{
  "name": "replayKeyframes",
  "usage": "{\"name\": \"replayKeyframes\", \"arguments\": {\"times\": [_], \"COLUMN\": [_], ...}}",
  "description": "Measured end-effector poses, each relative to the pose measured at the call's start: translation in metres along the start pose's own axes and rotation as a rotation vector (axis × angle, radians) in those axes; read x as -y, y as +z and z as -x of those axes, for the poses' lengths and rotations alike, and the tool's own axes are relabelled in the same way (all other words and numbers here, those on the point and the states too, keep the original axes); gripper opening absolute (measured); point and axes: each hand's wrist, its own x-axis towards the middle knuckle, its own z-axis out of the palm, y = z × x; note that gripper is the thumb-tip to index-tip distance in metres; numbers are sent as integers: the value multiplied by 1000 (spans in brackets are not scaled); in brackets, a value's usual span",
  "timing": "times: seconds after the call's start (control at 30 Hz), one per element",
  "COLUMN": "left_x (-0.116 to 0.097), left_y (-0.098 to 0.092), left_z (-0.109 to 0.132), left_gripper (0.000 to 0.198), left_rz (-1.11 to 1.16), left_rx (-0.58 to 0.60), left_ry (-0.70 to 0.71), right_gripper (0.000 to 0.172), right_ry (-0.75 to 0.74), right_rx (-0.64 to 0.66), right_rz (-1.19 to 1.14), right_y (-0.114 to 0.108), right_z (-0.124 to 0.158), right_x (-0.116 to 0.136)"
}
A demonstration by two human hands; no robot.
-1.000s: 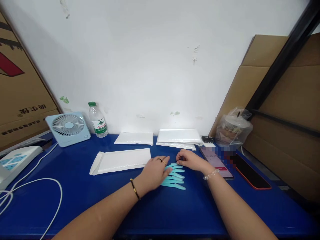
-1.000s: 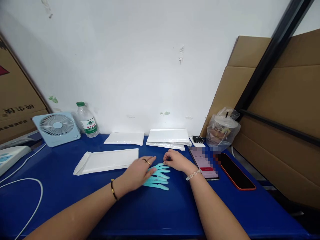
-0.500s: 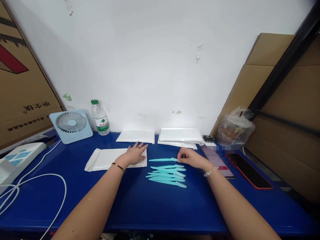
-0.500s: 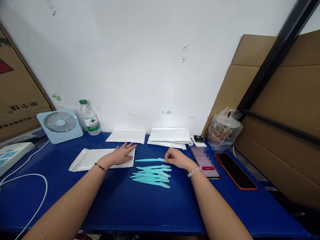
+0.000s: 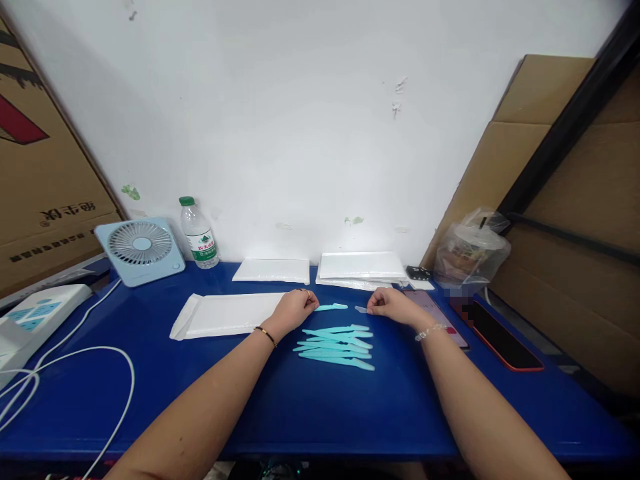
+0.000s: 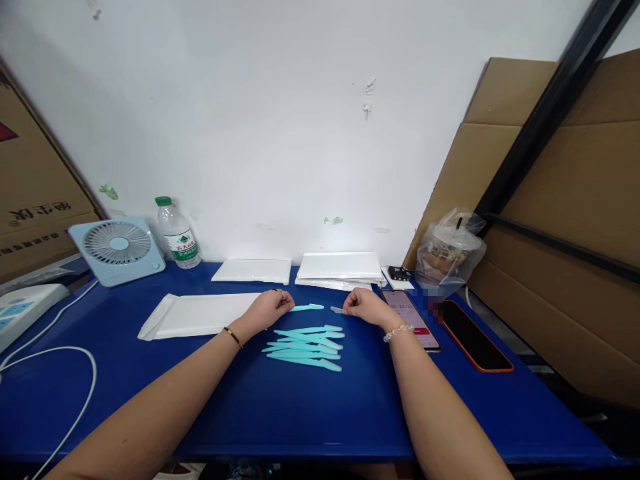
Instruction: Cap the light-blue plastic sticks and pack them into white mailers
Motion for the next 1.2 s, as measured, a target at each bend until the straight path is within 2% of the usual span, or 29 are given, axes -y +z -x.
{"name": "replayKeyframes", "arguments": {"times": [0.1,0.17,0.3,0.47,0.67,0.8,0.9,1.03,1.13,1.2], "left_x": [-2,-7,-19,-24,-12,-9,-14,-26,-31,-31], "left_y": [-2,-4,-4,1,-5,-8,-8,-6,-2,0], "left_z": [2,4,11,12,5,4,6,13,16,16], "left_gripper": [17,19,25,18,19,18,20,28,27,24], "left_rz": [-17,-13,2,1,-23,-49,-32,44,69,75], "left_rx": [-66,-67,70,167,97,44,8,84,147,178], "left_ry": [33,58,140,155,23,36,75,172,236,241], "right_gripper": [13,15,16,12,12,16,20,17,15,14], "right_ry": [-47,-108,-165,-146,-58,-49,-119,-175,-184,-191], "right_rx": [-52,-23,91,111,32,-19,94,228,249,217], "right_rz": [42,66,140,131,87,82,82,174,171,132], "right_y": [-5,-3,8,17,0,-8,-5,3,7,8], "right_z": [5,7,7,4,5,11,16,18,16,14], "right_x": [4,8,14,12,5,12,21,28,29,28]}}
